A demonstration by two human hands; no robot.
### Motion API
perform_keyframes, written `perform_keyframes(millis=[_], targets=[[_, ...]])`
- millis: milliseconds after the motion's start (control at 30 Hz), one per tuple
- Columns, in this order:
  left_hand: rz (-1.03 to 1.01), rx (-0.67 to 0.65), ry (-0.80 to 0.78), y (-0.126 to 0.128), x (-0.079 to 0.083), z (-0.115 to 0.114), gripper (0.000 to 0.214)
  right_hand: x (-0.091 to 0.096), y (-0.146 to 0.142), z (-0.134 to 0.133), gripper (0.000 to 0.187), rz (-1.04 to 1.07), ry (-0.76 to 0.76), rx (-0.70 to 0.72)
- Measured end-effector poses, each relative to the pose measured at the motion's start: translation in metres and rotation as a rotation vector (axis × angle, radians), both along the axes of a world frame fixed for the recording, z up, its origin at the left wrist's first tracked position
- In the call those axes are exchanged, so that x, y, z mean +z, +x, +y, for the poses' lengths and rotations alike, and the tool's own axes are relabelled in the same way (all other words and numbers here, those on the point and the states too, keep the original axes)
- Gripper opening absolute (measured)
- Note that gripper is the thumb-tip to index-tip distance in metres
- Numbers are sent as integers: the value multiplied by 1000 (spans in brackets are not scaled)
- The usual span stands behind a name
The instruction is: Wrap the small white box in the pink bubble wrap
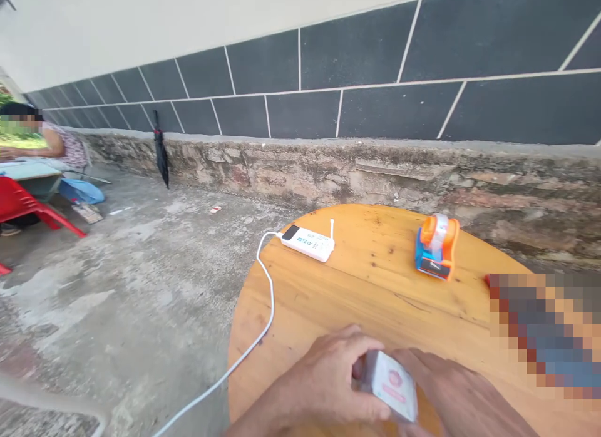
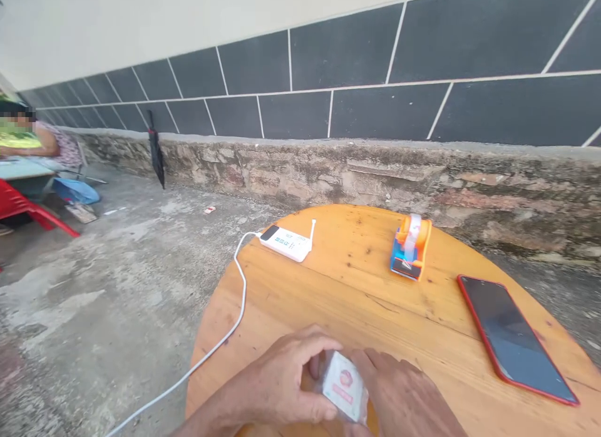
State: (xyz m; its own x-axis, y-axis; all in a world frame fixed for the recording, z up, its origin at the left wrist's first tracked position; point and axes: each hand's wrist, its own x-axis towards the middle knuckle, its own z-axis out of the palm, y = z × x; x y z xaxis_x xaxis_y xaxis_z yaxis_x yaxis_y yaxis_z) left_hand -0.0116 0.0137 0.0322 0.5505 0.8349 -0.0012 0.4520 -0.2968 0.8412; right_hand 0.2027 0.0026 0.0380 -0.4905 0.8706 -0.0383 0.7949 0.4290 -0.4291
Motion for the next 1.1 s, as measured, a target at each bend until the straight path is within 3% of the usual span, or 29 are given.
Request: perform_keyframes(millis=[167,300,367,500,733,867,1100], targets=[[-98,15,-113,-2,2,2,74,25,18,2,70,62,-143,-58],[-150,241,-150,-2,-2,7,33,7,33,27,34,206,-105,-232],[-176,321,-82,-1,-7,10,30,-10,30,39,35,173,60,-338],[-165,364,52,3,-20,15,25,-33,17,49,29,124,197,-449],[-116,486,238,6,-31,19,18,-37,5,42,25,60,307,-547],[-143,423,281,7,-27,14,18,-33,3,37,25,80,323,-542],[-239,297,199,8,-17,7,20,-30,9,38,23,270,261,-537]])
